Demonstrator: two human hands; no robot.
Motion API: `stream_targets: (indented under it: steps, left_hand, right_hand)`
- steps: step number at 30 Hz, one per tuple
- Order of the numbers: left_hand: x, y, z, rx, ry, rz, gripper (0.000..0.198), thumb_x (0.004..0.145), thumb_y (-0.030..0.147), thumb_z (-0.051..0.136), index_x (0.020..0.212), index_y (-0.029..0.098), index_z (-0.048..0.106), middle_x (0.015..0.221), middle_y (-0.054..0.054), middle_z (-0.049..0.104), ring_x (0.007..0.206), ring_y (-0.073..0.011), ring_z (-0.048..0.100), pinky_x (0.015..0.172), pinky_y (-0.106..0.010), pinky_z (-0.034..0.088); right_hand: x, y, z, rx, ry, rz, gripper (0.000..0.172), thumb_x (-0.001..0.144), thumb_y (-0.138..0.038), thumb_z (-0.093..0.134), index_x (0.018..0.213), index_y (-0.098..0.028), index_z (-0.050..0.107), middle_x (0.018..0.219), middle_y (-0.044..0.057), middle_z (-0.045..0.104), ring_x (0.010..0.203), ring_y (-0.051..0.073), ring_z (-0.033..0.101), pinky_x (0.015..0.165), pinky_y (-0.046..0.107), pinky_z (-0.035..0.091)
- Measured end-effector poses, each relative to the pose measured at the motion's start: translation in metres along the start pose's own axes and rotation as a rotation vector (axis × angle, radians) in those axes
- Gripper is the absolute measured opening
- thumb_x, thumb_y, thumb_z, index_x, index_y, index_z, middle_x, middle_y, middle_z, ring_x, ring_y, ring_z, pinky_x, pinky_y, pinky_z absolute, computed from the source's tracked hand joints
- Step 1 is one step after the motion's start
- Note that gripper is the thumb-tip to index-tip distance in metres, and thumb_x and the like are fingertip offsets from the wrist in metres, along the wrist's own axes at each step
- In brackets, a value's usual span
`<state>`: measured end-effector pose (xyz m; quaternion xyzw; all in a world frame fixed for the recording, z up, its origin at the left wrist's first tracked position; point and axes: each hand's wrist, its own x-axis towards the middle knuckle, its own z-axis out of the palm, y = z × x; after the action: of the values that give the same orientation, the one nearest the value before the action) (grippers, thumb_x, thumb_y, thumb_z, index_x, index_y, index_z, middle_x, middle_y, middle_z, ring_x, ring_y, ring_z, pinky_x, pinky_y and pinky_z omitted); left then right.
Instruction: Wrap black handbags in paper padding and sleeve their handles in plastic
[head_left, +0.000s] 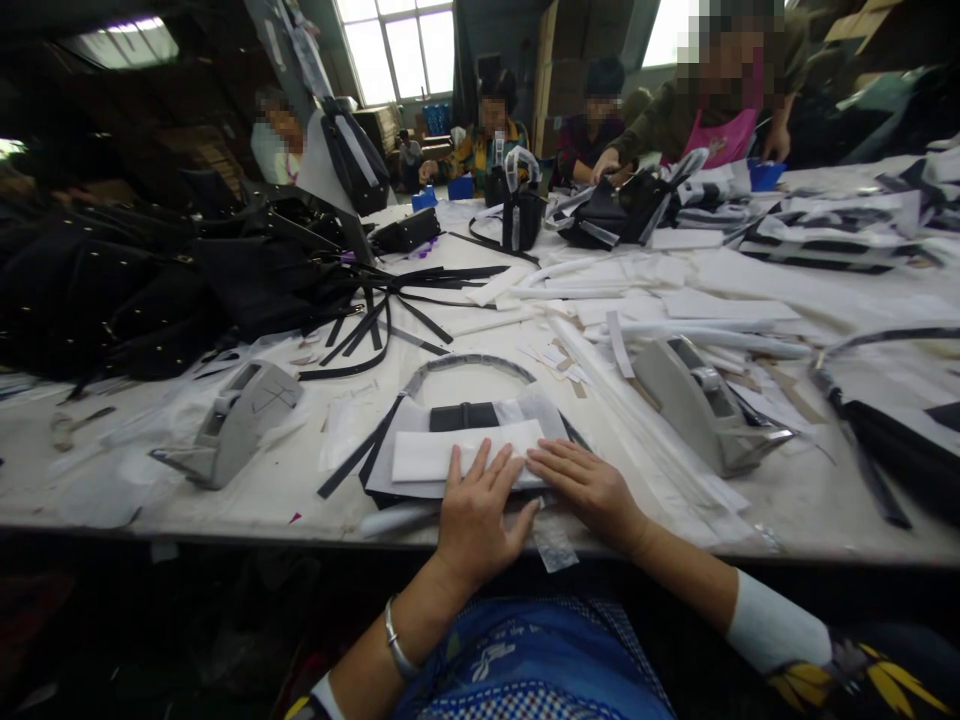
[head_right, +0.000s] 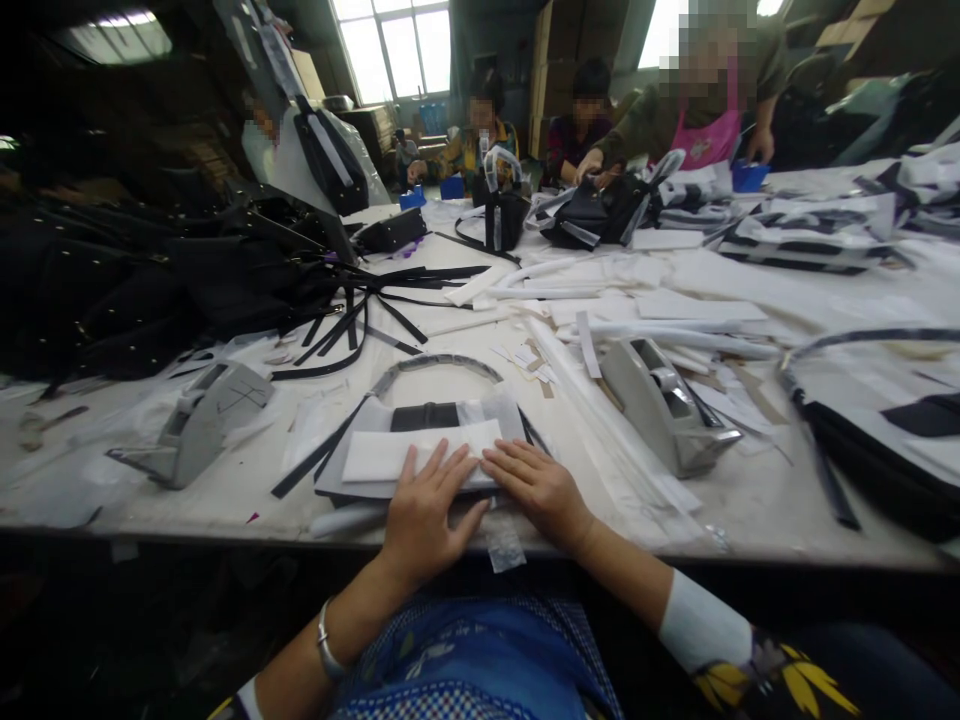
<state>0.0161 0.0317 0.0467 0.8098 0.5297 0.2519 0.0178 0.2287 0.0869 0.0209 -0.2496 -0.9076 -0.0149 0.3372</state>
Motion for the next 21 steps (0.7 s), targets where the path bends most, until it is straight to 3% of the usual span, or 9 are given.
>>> stream_targets:
  steps: [3,9,15,18,21]
  left_hand:
    - [0.0,-0.001,0.003,0.008,0.06,-0.007,0.051,0.09,0.046,0.061,0.138,0.028,0.054,0.139,-0.007,0.06,0.135,-0.0341,0.048,0.116,-0.066,0.022]
    - [-0.003,-0.007,0.024,0.07,0.194,0.046,0.037,0.097,0.024,0.054,0.133,0.03,0.058,0.132,0.0,0.065,0.13,-0.0267,0.055,0.119,-0.06,0.02]
    - [-0.004,-0.008,0.027,0.09,0.276,0.072,0.034,0.097,0.025,0.057,0.13,0.03,0.06,0.127,0.001,0.068,0.126,-0.0248,0.059,0.121,-0.057,0.018]
    - [-0.003,-0.008,0.027,0.106,0.292,0.077,0.034,0.097,0.023,0.055,0.13,0.03,0.061,0.126,0.0,0.068,0.126,-0.0244,0.058,0.121,-0.056,0.019]
    - [-0.003,-0.008,0.029,0.103,0.292,0.078,0.033,0.099,0.024,0.052,0.13,0.03,0.061,0.127,0.0,0.067,0.128,-0.0239,0.057,0.122,-0.056,0.017]
  right_hand:
    - [-0.001,0.0,0.004,0.007,0.021,0.009,0.048,0.098,-0.014,0.051,0.145,-0.024,0.048,0.132,0.009,0.064,0.128,0.024,0.056,0.105,0.046,0.051]
    - [-0.001,0.0,0.0,0.006,0.029,0.003,0.041,0.096,-0.012,0.052,0.137,-0.02,0.057,0.129,0.01,0.067,0.125,0.024,0.059,0.103,0.044,0.053]
    - [0.05,0.014,-0.024,0.114,-0.132,0.078,0.023,0.098,-0.029,0.054,0.114,-0.024,0.071,0.111,0.004,0.075,0.104,0.018,0.07,0.11,0.041,0.044]
    - [0.084,0.028,-0.008,0.012,-0.227,0.073,0.035,0.098,-0.033,0.054,0.129,-0.019,0.063,0.129,0.01,0.067,0.124,0.024,0.059,0.112,0.046,0.04]
    - [0.101,0.041,0.019,-0.093,-0.442,0.081,0.051,0.096,-0.04,0.056,0.138,-0.012,0.054,0.141,0.015,0.056,0.134,0.029,0.049,0.11,0.046,0.04]
